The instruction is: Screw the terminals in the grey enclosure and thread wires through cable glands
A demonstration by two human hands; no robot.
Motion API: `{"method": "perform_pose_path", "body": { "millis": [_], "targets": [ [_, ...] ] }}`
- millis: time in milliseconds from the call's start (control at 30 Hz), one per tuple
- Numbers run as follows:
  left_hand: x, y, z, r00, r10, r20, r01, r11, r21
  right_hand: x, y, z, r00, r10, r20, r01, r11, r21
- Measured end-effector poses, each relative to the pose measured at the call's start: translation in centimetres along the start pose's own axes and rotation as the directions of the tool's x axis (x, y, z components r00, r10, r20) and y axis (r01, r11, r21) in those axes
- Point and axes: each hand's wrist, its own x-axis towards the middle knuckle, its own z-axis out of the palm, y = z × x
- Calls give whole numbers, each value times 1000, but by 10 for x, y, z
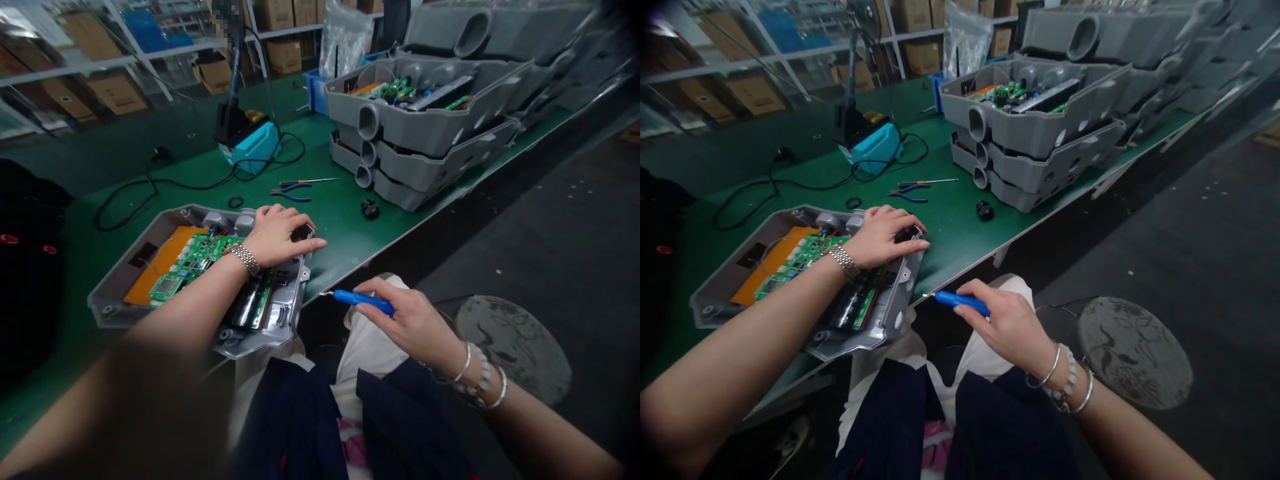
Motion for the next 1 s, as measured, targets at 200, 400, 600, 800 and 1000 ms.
{"method": "perform_pose_path", "body": {
  "millis": [200,400,600,800,1000],
  "targets": [
    [2,-2,5,1000,7,5,-7,1000,-2,-14,-2,42,998,-3,62,-5,992,125],
    [5,-1,7,1000,11,1,-11,1000,2,-10,1,56,992,-127,-24,129,983,129],
    [5,3,6,1000,-13,3,13,1000,9,-7,6,60,964,-259,-62,245,954,-175],
    [5,3,7,1000,-4,-4,4,1000,25,-8,5,57,913,-404,-65,340,838,-426],
    [6,2,8,1000,-5,-2,5,1000,27,-3,2,44,801,-590,-101,451,705,-548]
  ]
}}
